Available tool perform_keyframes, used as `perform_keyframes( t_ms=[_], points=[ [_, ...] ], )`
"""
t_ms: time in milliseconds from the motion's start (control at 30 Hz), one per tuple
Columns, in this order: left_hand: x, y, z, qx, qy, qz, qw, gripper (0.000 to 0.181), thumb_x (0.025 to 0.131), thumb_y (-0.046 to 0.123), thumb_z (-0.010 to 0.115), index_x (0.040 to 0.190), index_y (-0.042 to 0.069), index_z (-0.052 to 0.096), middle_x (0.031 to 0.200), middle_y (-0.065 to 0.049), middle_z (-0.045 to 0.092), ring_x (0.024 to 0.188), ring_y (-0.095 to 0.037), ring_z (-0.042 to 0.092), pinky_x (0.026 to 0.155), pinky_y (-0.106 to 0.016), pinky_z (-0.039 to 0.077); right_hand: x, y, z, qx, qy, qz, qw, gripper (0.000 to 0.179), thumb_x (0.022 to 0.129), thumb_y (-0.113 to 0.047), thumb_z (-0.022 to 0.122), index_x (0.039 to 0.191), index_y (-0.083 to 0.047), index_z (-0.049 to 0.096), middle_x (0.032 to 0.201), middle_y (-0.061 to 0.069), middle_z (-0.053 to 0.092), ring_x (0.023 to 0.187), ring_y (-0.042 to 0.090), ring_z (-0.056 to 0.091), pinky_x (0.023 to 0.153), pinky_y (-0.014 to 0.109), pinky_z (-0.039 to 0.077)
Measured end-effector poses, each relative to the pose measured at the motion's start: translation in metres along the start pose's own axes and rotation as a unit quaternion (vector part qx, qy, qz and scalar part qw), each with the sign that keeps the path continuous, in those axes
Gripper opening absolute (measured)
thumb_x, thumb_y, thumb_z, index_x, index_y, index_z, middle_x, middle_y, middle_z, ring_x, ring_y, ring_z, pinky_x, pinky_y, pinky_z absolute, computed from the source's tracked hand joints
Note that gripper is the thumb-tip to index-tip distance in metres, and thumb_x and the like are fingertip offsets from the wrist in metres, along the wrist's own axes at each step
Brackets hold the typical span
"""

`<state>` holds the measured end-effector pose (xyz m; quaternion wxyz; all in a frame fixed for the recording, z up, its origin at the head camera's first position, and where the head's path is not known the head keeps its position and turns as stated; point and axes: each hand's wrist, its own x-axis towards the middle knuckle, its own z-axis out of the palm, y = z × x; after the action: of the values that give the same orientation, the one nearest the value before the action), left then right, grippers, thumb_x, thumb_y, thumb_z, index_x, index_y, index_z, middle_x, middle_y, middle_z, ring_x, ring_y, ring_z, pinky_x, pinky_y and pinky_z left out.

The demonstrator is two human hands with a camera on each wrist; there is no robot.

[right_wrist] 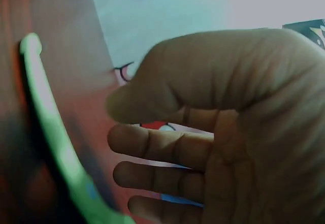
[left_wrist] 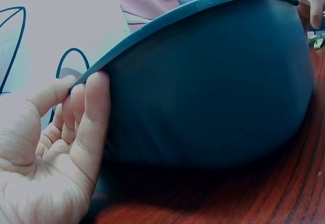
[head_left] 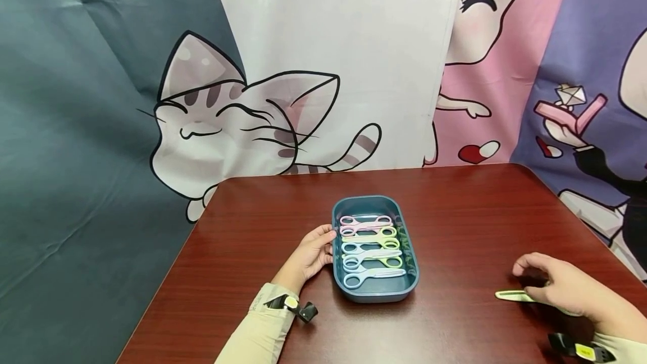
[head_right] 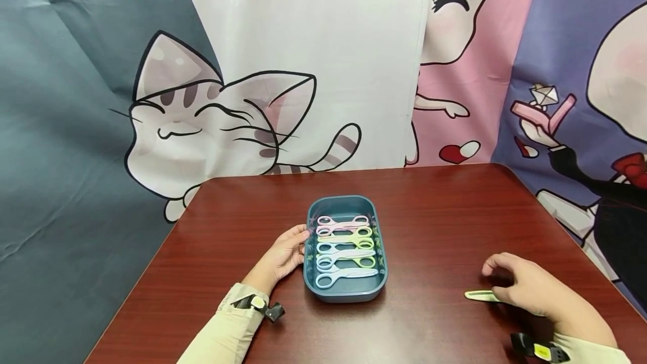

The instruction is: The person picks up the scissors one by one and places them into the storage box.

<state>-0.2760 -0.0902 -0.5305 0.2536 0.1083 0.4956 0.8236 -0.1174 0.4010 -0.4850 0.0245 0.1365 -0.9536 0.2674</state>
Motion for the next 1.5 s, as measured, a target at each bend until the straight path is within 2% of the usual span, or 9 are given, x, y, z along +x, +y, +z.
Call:
perform_keyframes(
  t_ms=[133,267,367,467,733,900,1067,1300,1500],
  points=[
    [0.001,0.000,0.000,0.000,0.007,0.002,1.0000,0.011,0.106,0.006,0.045,0.101,0.012,0.052,0.074,0.002,0.063,0.054,-0.007,0.058,0.047,-0.021,0.053,-0.006,0.008,0.008,0.037,0.016,-0.061,0.9973,0.045,0.063,0.004,0.084,0.097,-0.015,0.060,0.087,-0.012,0.058,0.078,0.002,0.050,0.062,0.017,0.038],
    [0.001,-0.001,-0.001,-0.001,0.002,0.005,1.0000,0.009,0.105,0.008,0.049,0.101,0.013,0.054,0.074,0.002,0.063,0.054,-0.006,0.058,0.048,-0.021,0.053,-0.008,0.010,0.014,-0.033,0.041,-0.093,0.9942,0.052,0.053,0.001,0.086,0.092,-0.022,0.061,0.085,-0.019,0.050,0.075,-0.001,0.042,0.061,0.021,0.033],
    [0.001,-0.001,-0.002,-0.002,-0.003,0.006,1.0000,0.002,0.104,0.010,0.053,0.103,0.012,0.055,0.075,0.002,0.064,0.055,-0.006,0.059,0.049,-0.022,0.054,-0.007,0.009,0.016,-0.089,0.043,-0.075,0.9922,0.050,0.050,-0.001,0.084,0.086,-0.027,0.061,0.083,-0.022,0.046,0.074,-0.003,0.038,0.061,0.022,0.031],
    [0.000,0.000,-0.003,-0.001,0.000,0.008,1.0000,0.001,0.103,0.011,0.055,0.104,0.011,0.055,0.075,0.002,0.064,0.055,-0.006,0.059,0.049,-0.022,0.054,-0.003,0.006,0.015,-0.097,0.022,-0.052,0.9937,0.044,0.053,0.001,0.080,0.084,-0.025,0.061,0.079,-0.021,0.045,0.071,-0.003,0.039,0.059,0.023,0.033],
    [-0.001,0.002,-0.004,0.005,-0.002,0.007,1.0000,0.012,0.107,0.006,0.044,0.102,0.012,0.052,0.076,0.002,0.064,0.055,-0.007,0.061,0.049,-0.022,0.054,0.007,0.001,0.009,-0.068,-0.048,0.008,0.9965,0.032,0.063,0.000,0.077,0.086,-0.017,0.063,0.077,-0.013,0.051,0.070,-0.002,0.043,0.059,0.023,0.038],
    [-0.002,0.001,-0.003,-0.004,0.003,0.006,1.0000,0.006,0.105,0.008,0.051,0.102,0.012,0.053,0.075,0.002,0.063,0.055,-0.007,0.060,0.048,-0.022,0.054,0.018,-0.007,0.000,-0.044,-0.090,0.050,0.9937,0.028,0.069,-0.002,0.075,0.091,-0.015,0.064,0.081,-0.005,0.054,0.072,0.001,0.045,0.062,0.023,0.039],
    [-0.002,0.002,-0.001,-0.001,0.000,0.006,1.0000,0.009,0.105,0.009,0.050,0.100,0.014,0.055,0.074,0.003,0.063,0.054,-0.006,0.060,0.048,-0.021,0.054,0.033,-0.022,-0.012,-0.042,-0.099,0.044,0.9932,0.029,0.071,-0.001,0.077,0.092,-0.015,0.064,0.083,-0.005,0.056,0.074,0.002,0.046,0.063,0.023,0.038],
    [-0.002,0.001,0.001,-0.006,0.005,-0.002,1.0000,0.004,0.102,0.012,0.058,0.103,0.011,0.055,0.073,0.003,0.062,0.054,-0.007,0.058,0.048,-0.020,0.052,0.058,-0.046,-0.021,-0.057,-0.079,0.007,0.9952,0.030,0.069,-0.001,0.078,0.091,-0.017,0.064,0.080,-0.009,0.054,0.073,0.002,0.046,0.061,0.023,0.039],
    [-0.002,0.001,0.002,0.001,0.004,0.001,1.0000,0.004,0.104,0.009,0.054,0.102,0.013,0.054,0.073,0.002,0.061,0.054,-0.006,0.056,0.048,-0.020,0.052,0.079,-0.069,-0.020,-0.042,-0.067,-0.012,0.9968,0.029,0.071,0.001,0.077,0.092,-0.015,0.065,0.081,-0.008,0.054,0.074,0.005,0.047,0.060,0.023,0.038]
  ],
)
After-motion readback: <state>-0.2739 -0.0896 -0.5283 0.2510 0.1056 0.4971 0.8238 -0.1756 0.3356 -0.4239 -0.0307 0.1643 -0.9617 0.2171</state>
